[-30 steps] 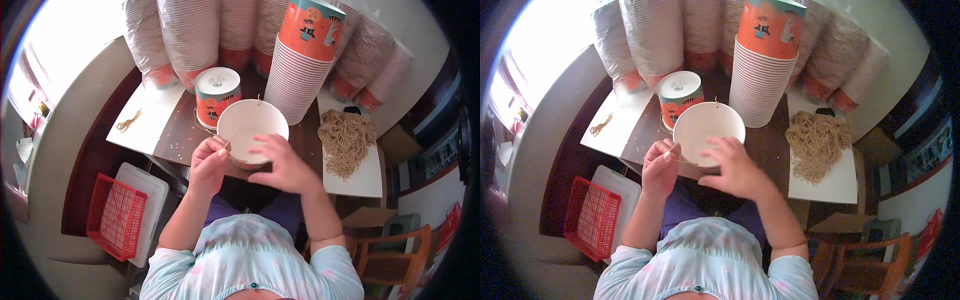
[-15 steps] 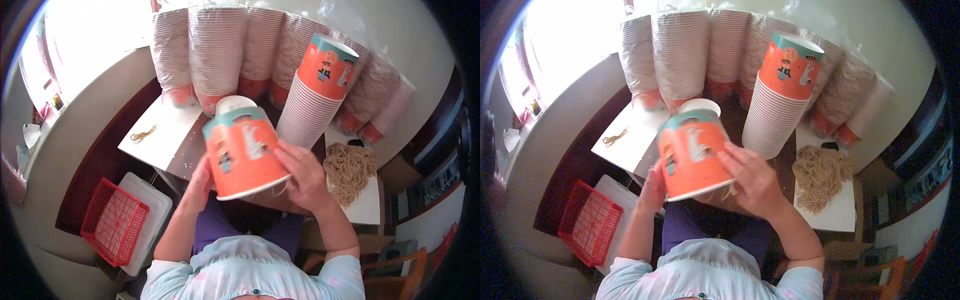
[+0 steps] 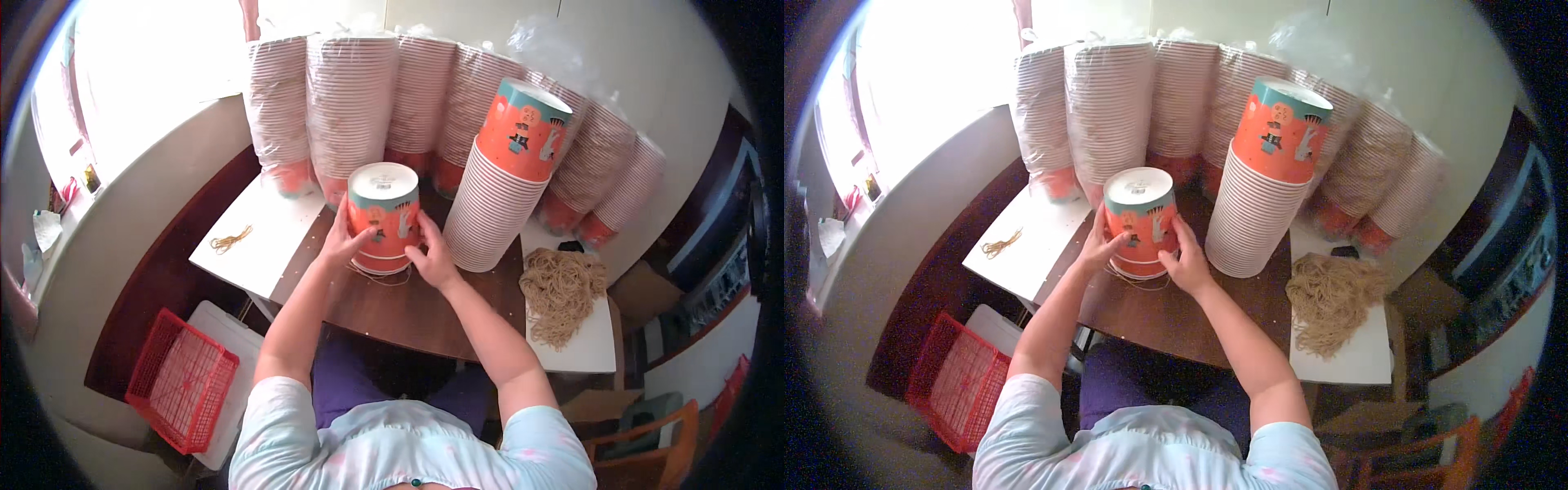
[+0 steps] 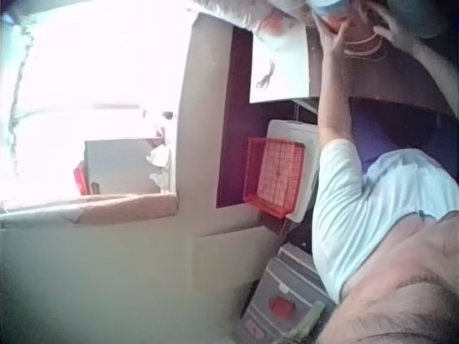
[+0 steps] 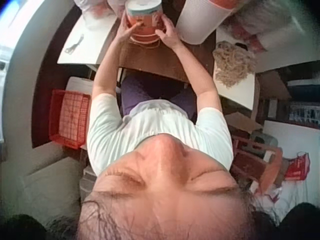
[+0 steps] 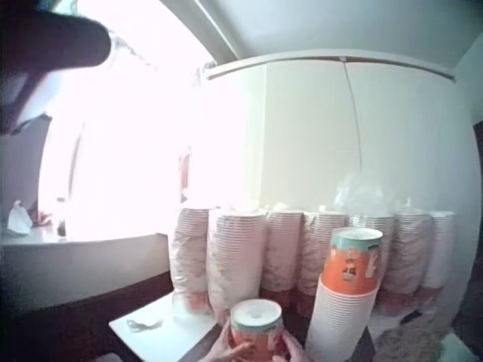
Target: Bundling paper cups with rubber bands for packaging at a workstation.
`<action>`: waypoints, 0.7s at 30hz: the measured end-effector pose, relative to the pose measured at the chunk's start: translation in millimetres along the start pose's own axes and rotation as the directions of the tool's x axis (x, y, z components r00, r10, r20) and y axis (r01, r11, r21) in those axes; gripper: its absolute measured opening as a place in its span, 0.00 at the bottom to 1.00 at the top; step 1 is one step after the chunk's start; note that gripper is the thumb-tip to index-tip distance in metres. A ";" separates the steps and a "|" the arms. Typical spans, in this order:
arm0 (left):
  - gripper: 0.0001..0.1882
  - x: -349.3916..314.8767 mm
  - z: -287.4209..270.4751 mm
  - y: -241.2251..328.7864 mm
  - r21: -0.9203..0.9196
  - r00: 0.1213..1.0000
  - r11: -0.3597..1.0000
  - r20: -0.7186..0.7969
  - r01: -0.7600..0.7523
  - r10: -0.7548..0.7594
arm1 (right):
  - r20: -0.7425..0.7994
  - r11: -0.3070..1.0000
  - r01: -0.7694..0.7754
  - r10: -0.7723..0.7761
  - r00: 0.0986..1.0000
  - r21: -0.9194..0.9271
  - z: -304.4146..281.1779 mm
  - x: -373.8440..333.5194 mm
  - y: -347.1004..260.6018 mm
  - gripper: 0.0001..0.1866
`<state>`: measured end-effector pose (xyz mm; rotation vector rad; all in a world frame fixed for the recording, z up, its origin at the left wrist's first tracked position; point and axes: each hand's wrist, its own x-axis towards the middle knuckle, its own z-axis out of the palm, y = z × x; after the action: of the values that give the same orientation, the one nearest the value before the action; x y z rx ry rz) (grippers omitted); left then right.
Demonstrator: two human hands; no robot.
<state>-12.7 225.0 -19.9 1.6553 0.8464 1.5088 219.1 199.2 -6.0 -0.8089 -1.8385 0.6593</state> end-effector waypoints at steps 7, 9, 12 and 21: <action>0.40 -41.9 31.0 101.9 0.697 0.984 0.710 -0.033 -0.104 0.176 | -0.103 0.890 0.098 -0.159 0.982 -0.446 -60.8 -13.2 -57.8 0.16; 0.29 -50.3 51.2 204.3 0.416 0.962 0.880 0.237 -0.229 0.138 | -0.245 0.678 0.152 -0.451 0.858 -0.719 -112.5 8.2 -119.4 0.17; 0.18 -68.9 73.1 314.5 0.186 0.677 0.786 0.644 -0.590 0.357 | -0.183 0.375 0.111 -0.664 0.724 -0.920 -167.3 72.6 -170.8 0.27; 0.14 -81.7 150.2 371.8 0.349 0.549 0.429 0.428 -0.833 0.717 | -0.090 0.374 0.039 -0.322 0.943 -0.927 -264.2 163.0 -152.9 0.28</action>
<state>127.4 -49.3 249.5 2.8683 0.3232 1.6920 379.2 250.8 296.4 -1.2816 -1.9262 -0.7529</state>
